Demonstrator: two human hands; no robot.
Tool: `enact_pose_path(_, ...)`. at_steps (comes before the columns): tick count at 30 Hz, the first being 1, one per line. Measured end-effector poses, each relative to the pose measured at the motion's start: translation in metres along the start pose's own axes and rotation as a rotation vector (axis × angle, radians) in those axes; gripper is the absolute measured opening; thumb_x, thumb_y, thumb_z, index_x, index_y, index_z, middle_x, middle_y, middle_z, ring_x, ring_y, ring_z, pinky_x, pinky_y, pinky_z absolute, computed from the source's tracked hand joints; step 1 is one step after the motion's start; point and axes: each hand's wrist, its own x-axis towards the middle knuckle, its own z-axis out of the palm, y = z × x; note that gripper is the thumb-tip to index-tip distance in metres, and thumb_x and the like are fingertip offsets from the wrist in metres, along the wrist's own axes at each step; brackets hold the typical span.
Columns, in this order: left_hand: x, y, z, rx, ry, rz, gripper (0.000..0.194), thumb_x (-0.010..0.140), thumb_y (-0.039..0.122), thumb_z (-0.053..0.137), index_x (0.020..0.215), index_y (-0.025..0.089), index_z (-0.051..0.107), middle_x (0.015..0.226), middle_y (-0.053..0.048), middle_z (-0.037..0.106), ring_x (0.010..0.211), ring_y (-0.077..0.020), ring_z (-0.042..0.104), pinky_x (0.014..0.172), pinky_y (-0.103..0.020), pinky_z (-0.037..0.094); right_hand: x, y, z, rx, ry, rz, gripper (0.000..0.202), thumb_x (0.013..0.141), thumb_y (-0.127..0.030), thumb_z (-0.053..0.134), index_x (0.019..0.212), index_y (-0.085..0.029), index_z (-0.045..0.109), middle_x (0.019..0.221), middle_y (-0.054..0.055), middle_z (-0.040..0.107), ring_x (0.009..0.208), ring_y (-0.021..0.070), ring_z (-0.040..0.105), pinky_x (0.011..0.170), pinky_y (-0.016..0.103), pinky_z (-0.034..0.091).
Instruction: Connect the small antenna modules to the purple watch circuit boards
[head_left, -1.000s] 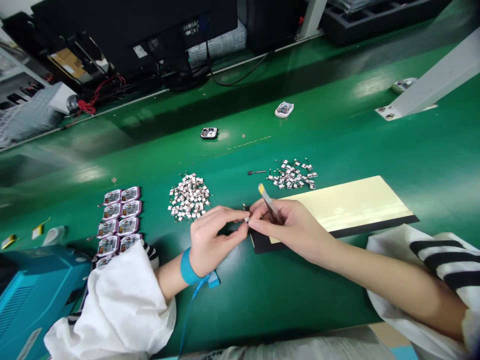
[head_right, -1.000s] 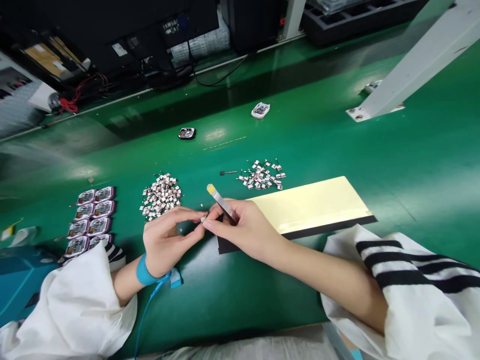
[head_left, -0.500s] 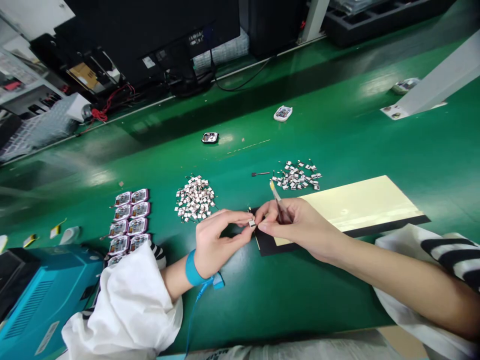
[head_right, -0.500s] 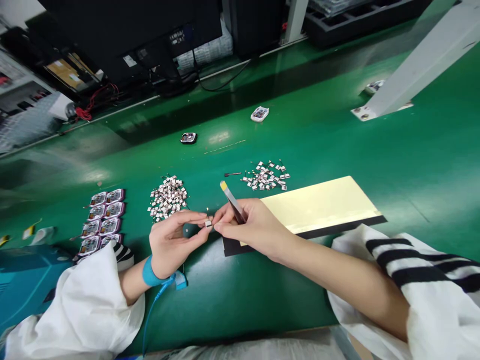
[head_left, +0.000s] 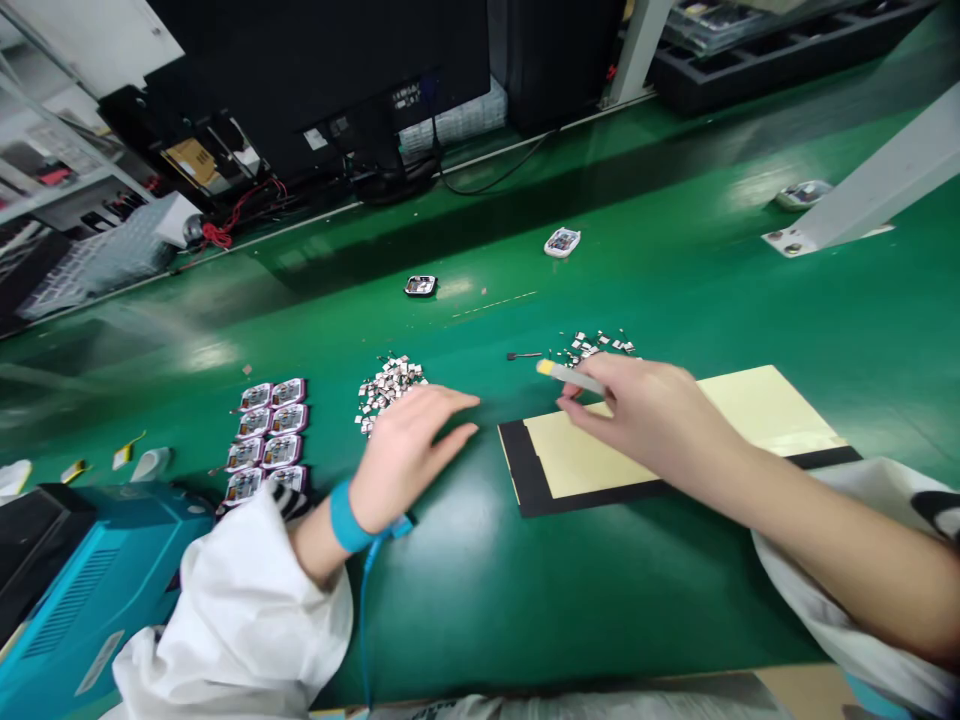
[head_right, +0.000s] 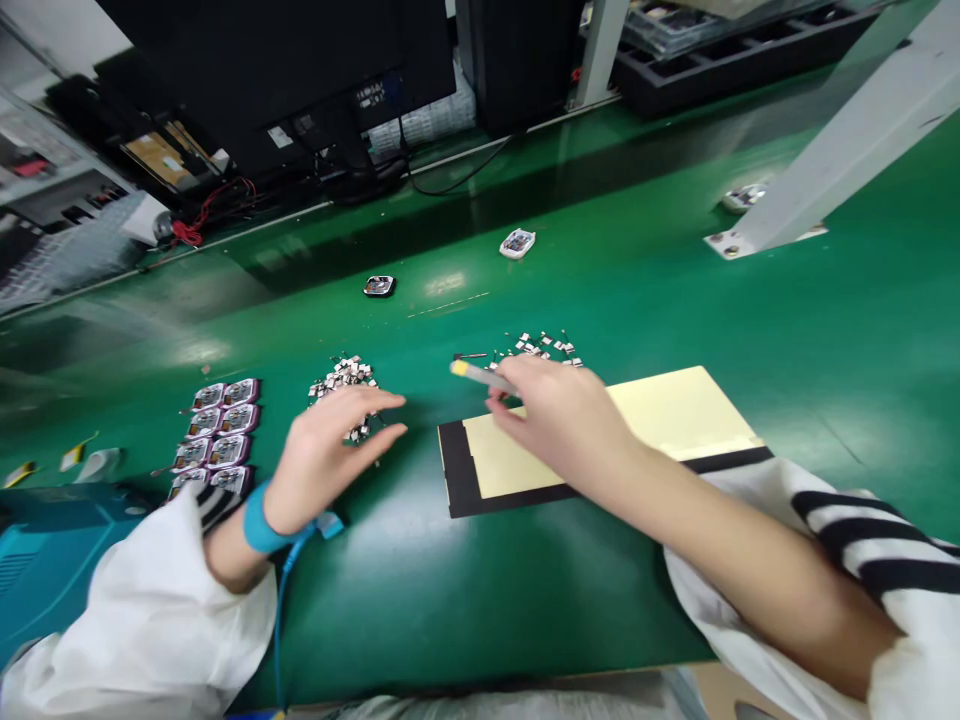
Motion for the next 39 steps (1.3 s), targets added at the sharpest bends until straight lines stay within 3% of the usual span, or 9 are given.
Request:
enact_pose_path(3, 0.01, -0.019, -0.029, 0.065, -0.074, -0.142, 0.012, 0.08, 0.026, 0.056, 0.085, 0.017, 0.062, 0.084, -0.002, 0.065, 0.081, -0.0144, 0.059, 0.075, -0.025, 0.046, 0.006, 0.012, -0.005, -0.284, 0.017, 0.032, 0.013, 0.072, -0.021, 0.061, 0.078, -0.015, 0.052, 0.076, 0.004, 0.059, 0.058, 0.0169, 0.053, 0.044, 0.023, 0.024)
enact_pose_path(6, 0.015, -0.03, -0.04, 0.119, -0.244, -0.183, 0.012, 0.08, 0.027, 0.055, 0.084, 0.019, 0.064, 0.085, -0.001, 0.065, 0.081, -0.0155, 0.059, 0.075, -0.027, 0.046, 0.002, 0.007, 0.001, -0.152, -0.135, -0.046, 0.012, 0.076, -0.023, 0.061, 0.081, -0.016, 0.052, 0.07, 0.0, 0.06, 0.057, 0.0154, 0.055, 0.046, 0.022, 0.03)
enact_pose_path(9, 0.014, -0.035, -0.031, 0.218, -0.383, -0.112, 0.015, 0.08, 0.023, 0.055, 0.091, 0.017, 0.063, 0.093, -0.004, 0.063, 0.087, -0.0179, 0.057, 0.079, -0.031, 0.046, -0.004, -0.002, 0.011, 0.017, -0.331, -0.193, 0.01, 0.077, -0.02, 0.06, 0.086, -0.018, 0.056, 0.071, -0.002, 0.061, 0.063, 0.015, 0.059, 0.052, 0.022, 0.037)
enact_pose_path(11, 0.011, -0.037, -0.022, 0.311, -0.412, -0.045, 0.015, 0.08, 0.02, 0.054, 0.091, 0.015, 0.063, 0.096, -0.006, 0.06, 0.09, -0.0199, 0.055, 0.08, -0.033, 0.046, -0.007, -0.005, 0.016, 0.032, -0.375, -0.241, 0.013, 0.077, -0.02, 0.061, 0.089, -0.019, 0.058, 0.084, 0.0, 0.061, 0.07, 0.016, 0.06, 0.056, 0.024, 0.041)
enact_pose_path(16, 0.007, -0.038, -0.016, 0.447, -0.486, 0.094, 0.015, 0.083, 0.018, 0.048, 0.083, 0.013, 0.063, 0.086, -0.007, 0.057, 0.083, -0.0189, 0.053, 0.075, -0.031, 0.047, -0.011, -0.005, 0.018, -0.056, -0.396, -0.273, 0.023, 0.076, -0.022, 0.064, 0.098, -0.017, 0.058, 0.092, 0.003, 0.057, 0.073, 0.0181, 0.06, 0.062, 0.029, 0.045)
enact_pose_path(23, 0.011, -0.035, -0.018, 0.539, -0.48, 0.222, 0.02, 0.086, 0.019, 0.043, 0.078, 0.013, 0.06, 0.081, -0.007, 0.058, 0.077, -0.018, 0.053, 0.071, -0.03, 0.045, -0.024, -0.012, 0.017, -0.22, -0.374, -0.343, 0.008, 0.078, -0.013, 0.06, 0.086, -0.014, 0.062, 0.079, 0.004, 0.056, 0.058, 0.0141, 0.057, 0.051, 0.025, 0.041)
enact_pose_path(28, 0.011, -0.031, -0.017, 0.194, -0.315, 0.081, 0.015, 0.084, 0.022, 0.047, 0.082, 0.014, 0.06, 0.08, -0.005, 0.063, 0.077, -0.0165, 0.058, 0.072, -0.029, 0.046, -0.027, -0.017, 0.015, -0.204, -0.365, -0.38, 0.014, 0.073, -0.002, 0.058, 0.08, -0.013, 0.06, 0.076, 0.005, 0.056, 0.054, 0.0126, 0.054, 0.049, 0.025, 0.038)
enact_pose_path(34, 0.009, -0.022, -0.009, -0.685, -0.146, -0.518, 0.015, 0.066, 0.024, 0.069, 0.071, 0.013, 0.061, 0.07, -0.003, 0.065, 0.064, -0.0119, 0.061, 0.061, -0.021, 0.05, -0.019, -0.015, 0.013, 0.001, -0.442, -0.218, 0.008, 0.075, -0.009, 0.06, 0.079, -0.014, 0.056, 0.079, 0.004, 0.06, 0.065, 0.0154, 0.058, 0.056, 0.024, 0.039)
enact_pose_path(39, 0.009, -0.017, -0.001, -1.147, -0.128, -0.744, 0.015, 0.061, 0.021, 0.073, 0.066, 0.013, 0.062, 0.07, -0.003, 0.067, 0.067, -0.0115, 0.063, 0.06, -0.018, 0.051, -0.012, -0.01, 0.014, 0.131, -0.446, -0.084, 0.012, 0.076, -0.016, 0.057, 0.065, -0.016, 0.053, 0.063, -0.001, 0.057, 0.053, 0.0119, 0.051, 0.048, 0.021, 0.031)
